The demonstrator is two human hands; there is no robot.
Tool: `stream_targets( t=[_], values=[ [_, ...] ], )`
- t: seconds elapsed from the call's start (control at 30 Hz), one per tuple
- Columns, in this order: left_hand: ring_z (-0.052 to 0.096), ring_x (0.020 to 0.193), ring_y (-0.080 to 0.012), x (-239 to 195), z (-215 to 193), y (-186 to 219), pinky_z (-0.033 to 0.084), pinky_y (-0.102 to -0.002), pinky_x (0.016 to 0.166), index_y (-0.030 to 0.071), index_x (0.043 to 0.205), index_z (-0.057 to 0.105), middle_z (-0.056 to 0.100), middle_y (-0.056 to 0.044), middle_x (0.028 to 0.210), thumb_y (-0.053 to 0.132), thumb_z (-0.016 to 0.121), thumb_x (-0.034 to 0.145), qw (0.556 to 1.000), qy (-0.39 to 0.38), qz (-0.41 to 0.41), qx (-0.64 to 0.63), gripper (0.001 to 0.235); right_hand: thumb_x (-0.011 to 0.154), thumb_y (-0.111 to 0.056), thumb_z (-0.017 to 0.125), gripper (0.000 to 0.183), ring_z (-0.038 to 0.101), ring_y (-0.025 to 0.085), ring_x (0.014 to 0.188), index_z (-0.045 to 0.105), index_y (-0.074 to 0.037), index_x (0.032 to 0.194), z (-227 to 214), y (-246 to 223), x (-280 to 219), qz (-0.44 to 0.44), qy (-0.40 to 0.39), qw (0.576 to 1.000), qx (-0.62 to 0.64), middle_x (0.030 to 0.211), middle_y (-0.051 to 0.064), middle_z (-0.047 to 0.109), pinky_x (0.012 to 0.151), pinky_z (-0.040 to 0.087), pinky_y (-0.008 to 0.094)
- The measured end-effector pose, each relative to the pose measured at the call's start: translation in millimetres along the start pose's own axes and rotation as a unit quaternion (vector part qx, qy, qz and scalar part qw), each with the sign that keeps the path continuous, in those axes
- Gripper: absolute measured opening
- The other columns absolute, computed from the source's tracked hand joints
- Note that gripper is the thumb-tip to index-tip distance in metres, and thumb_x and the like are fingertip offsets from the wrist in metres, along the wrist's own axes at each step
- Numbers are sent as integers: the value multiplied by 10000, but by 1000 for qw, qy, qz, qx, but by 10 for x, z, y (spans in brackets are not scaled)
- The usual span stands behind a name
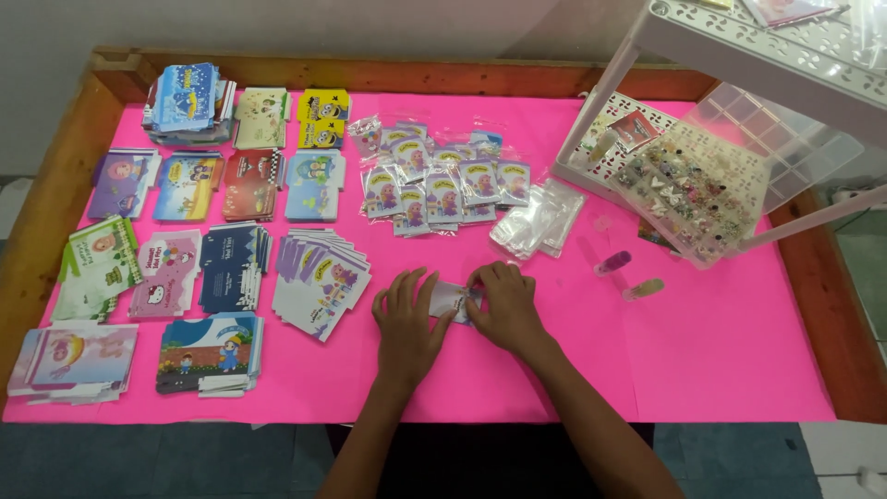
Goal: Folding small paper cards and inserting them into plastic sleeves along with stickers for retail packaging.
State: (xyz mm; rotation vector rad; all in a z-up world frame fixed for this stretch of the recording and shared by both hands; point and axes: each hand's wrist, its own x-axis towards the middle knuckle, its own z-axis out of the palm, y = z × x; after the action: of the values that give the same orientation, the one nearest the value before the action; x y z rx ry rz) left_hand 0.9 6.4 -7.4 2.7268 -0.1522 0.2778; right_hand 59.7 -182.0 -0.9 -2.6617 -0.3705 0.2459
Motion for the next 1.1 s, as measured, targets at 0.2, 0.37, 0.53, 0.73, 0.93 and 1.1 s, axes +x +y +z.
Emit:
stream_targets(
  t=[0.2, 0.37, 0.53, 0.73, 0.93, 1.1],
  values=[
    [669, 907, -203, -29, -26, -8, 462, -413, 865, 195, 1037, 673, 657, 17, 931, 322, 644, 991, 979, 131, -1, -157, 138, 841, -243, 773, 213, 690, 235, 855, 684, -181, 1023, -5, -2, -59, -8, 108, 972, 208, 847, 25, 736, 862, 479, 413],
    [722, 839, -185, 29, -112, 222, 503, -351, 809, 182, 985, 737, 733, 3, 869, 384, 675, 973, 910, 32, -135, -391, 211, 795, -106, 784, 181, 662, 161, 826, 697, -230, 894, -1, -302, -281, -99, 226, 948, 200, 831, -69, 697, 836, 450, 343],
    [677, 751, -141, 112, -210, 236, 524, -326, 759, 135, 906, 753, 712, -29, 738, 265, 669, 970, 848, 13, -217, -483, 168, 800, -204, 858, 222, 608, 192, 1014, 747, -229, 991, -233, -479, -399, -122, 222, 942, 221, 975, -42, 665, 904, 417, 368],
    [702, 808, -158, 146, -412, 212, 543, -320, 787, 115, 907, 797, 774, -65, 799, 299, 711, 962, 867, -39, -203, -454, 210, 948, -286, 734, 317, 691, 219, 943, 715, -96, 1202, -184, -317, -226, 20, 121, 918, 377, 929, 95, 741, 841, 484, 351],
    [739, 845, -248, 467, -358, -96, 559, -389, 830, 92, 1061, 776, 775, -124, 930, 394, 675, 1003, 970, 34, -150, -186, 324, 930, -246, 719, 152, 679, 207, 714, 773, -112, 974, -26, -289, -202, 43, 80, 931, 353, 731, 101, 724, 692, 528, 353],
    [694, 960, -202, 1162, 64, 160, 551, -386, 849, 226, 1047, 750, 706, 24, 1037, 259, 742, 911, 971, 78, 225, -34, 141, 893, -347, 691, 242, 653, 305, 849, 736, -145, 1019, 218, -113, -177, -108, 119, 977, 140, 810, 96, 716, 796, 486, 442]
  ],
)
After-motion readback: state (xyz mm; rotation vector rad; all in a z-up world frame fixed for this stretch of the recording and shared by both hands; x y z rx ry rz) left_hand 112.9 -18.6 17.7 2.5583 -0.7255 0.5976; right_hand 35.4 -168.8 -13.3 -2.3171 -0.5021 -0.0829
